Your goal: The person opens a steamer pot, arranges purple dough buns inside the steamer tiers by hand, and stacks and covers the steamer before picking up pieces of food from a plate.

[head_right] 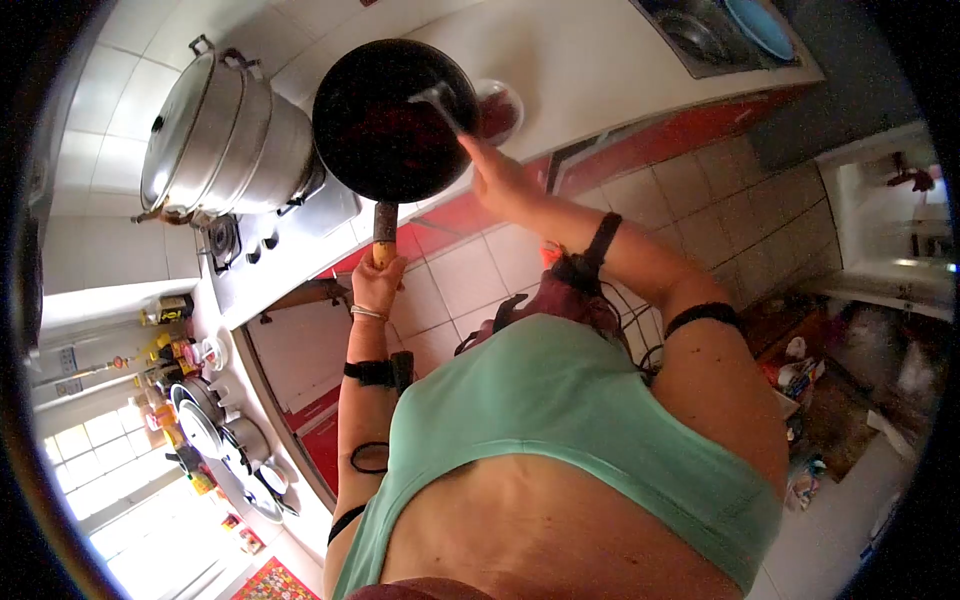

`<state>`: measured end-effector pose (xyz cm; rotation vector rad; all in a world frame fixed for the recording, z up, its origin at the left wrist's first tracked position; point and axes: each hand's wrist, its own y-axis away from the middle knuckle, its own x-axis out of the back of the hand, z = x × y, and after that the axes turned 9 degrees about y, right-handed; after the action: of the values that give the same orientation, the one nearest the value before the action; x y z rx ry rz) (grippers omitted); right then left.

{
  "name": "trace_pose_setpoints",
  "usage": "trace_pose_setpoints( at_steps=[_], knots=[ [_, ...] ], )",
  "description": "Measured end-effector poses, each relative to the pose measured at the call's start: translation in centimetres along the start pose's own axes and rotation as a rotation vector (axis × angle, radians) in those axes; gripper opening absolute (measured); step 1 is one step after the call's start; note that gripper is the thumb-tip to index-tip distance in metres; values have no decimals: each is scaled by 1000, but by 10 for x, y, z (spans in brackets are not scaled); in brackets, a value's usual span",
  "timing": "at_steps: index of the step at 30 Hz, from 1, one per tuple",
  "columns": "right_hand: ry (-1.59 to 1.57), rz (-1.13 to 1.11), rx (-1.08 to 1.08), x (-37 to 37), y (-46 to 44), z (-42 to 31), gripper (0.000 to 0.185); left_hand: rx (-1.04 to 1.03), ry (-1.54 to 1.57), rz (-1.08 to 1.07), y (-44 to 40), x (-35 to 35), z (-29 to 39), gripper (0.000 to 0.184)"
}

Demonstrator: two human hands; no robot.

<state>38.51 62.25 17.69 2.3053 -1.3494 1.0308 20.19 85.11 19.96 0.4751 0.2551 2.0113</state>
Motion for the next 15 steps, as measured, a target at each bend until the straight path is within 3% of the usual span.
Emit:
trace_pose_setpoints(
  at_steps=[3, 4, 7, 10, 11, 15],
  knots=[
    [-171, 155, 393, 37, -38, 4, 53, -27, -127, 27, -18, -15, 17, 22],
    [-173, 157, 389, 48, -46, 8, 53, -18, -195, 36, -23, -19, 22, 20],
    [-149, -175, 209, 77, -68, 17, 50, -60, -270, 53, -33, -32, 37, 23],
    [-73, -72, 304, 87, -74, 48, 52, -146, -377, 100, -45, -46, 40, 27],
    [-95, -159, 211, 90, -74, 60, 51, -218, -457, 145, -49, -51, 39, 29],
    [74, -184, 259, 111, -73, 95, 45, -278, -585, 214, -60, -63, 39, 32]
  ],
)
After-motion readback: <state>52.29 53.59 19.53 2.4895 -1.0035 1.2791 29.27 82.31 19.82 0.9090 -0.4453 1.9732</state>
